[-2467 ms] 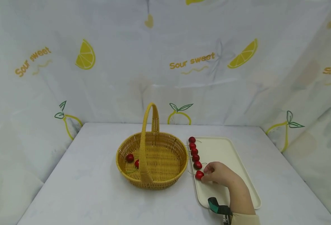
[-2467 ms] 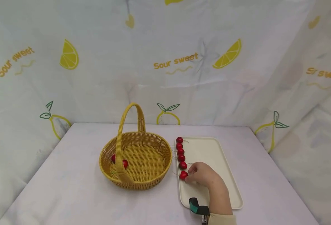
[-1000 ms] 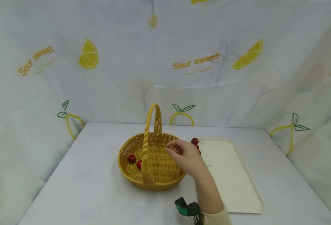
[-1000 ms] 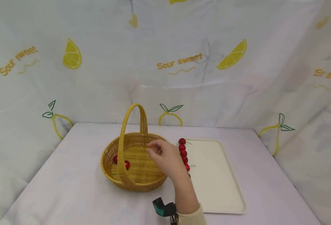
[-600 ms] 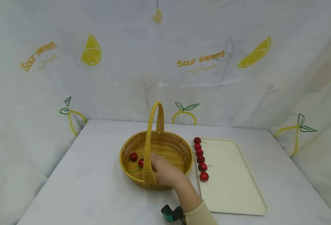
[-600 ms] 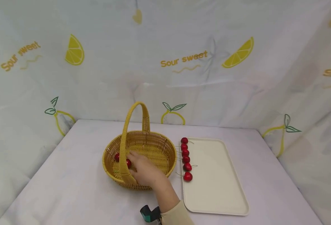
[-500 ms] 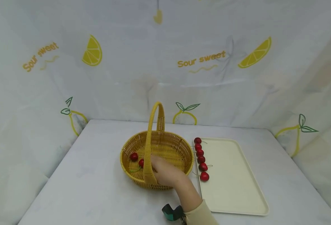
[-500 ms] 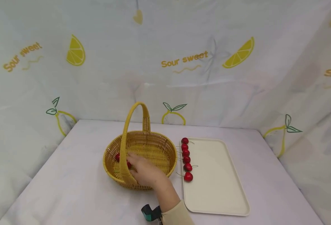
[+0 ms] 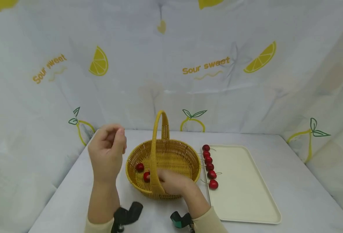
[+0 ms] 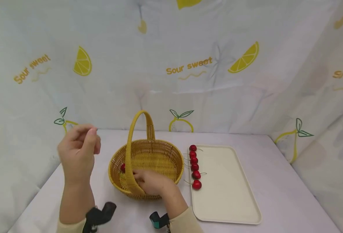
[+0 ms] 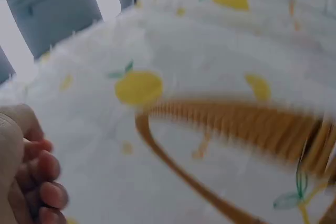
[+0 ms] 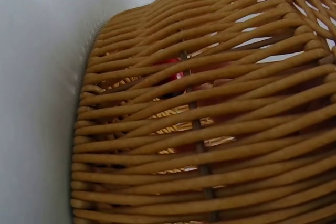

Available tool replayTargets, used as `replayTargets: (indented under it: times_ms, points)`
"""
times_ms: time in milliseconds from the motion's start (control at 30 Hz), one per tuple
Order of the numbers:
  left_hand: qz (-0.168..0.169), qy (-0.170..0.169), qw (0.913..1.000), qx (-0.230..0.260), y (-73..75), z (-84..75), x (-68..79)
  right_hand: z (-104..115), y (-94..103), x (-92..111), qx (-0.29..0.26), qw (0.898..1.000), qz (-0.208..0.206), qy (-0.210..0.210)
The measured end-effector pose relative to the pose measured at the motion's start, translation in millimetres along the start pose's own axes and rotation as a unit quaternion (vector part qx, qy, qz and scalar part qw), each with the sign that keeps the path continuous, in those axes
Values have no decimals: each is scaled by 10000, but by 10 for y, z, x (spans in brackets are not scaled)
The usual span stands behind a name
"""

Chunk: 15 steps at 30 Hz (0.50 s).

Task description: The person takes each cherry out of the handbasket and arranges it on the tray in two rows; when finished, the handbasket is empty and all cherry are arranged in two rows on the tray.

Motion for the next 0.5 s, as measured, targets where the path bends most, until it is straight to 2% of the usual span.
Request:
replayTargets:
  times_ms: [33, 67, 100, 133, 167, 200, 233, 267, 300, 333, 400, 500]
  points:
    - [510, 880, 9927, -653, 88, 187, -36, -6, -6, 9, 4, 10000, 35, -22]
    - [1032, 1673, 9733, -1187, 175, 389, -46, -14, -14, 16, 21, 10000, 71, -29]
    - [1543, 2392, 9435, -1695, 252, 590, -28, -21, -21, 24, 65, 9999, 98, -29]
    - [2077, 2984, 9057, -2178, 321, 778, 7, -27, -28, 27, 98, 9999, 132, -17]
    - [2603, 3431, 8682, -2465, 380, 949, 53, -33, -33, 29, 105, 9998, 155, -10]
    - [3081, 3752, 8351, -2586, 430, 1097, 107, -38, -36, 31, 119, 9998, 159, -12]
    - [3496, 3949, 8120, -2498, 472, 1230, 167, -43, -40, 30, 103, 9998, 183, 16]
    - [3796, 4127, 7949, -2315, 507, 1344, 229, -47, -42, 28, 90, 9998, 198, 31]
    - [3989, 4255, 7849, -2091, 533, 1443, 290, -49, -42, 25, 121, 9997, 222, 63]
    - [4082, 4372, 7808, -1805, 551, 1520, 346, -51, -40, 21, 145, 9996, 240, 93]
    - [4083, 4547, 7834, -1132, 582, 1648, 449, -50, -35, 15, 236, 9993, 260, 150]
    - [3876, 4636, 7959, -382, 622, 1778, 568, -33, -21, 9, 398, 9986, 261, 247]
Point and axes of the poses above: each hand's wrist, its own x-axis away from the middle knuckle, its own y-axis out of the back of the hand, z = x × y, the point moved 1 cm from there along -x, towards the middle knuckle, and after that the axes turned 9 degrees about z, right-handed, at the moved point
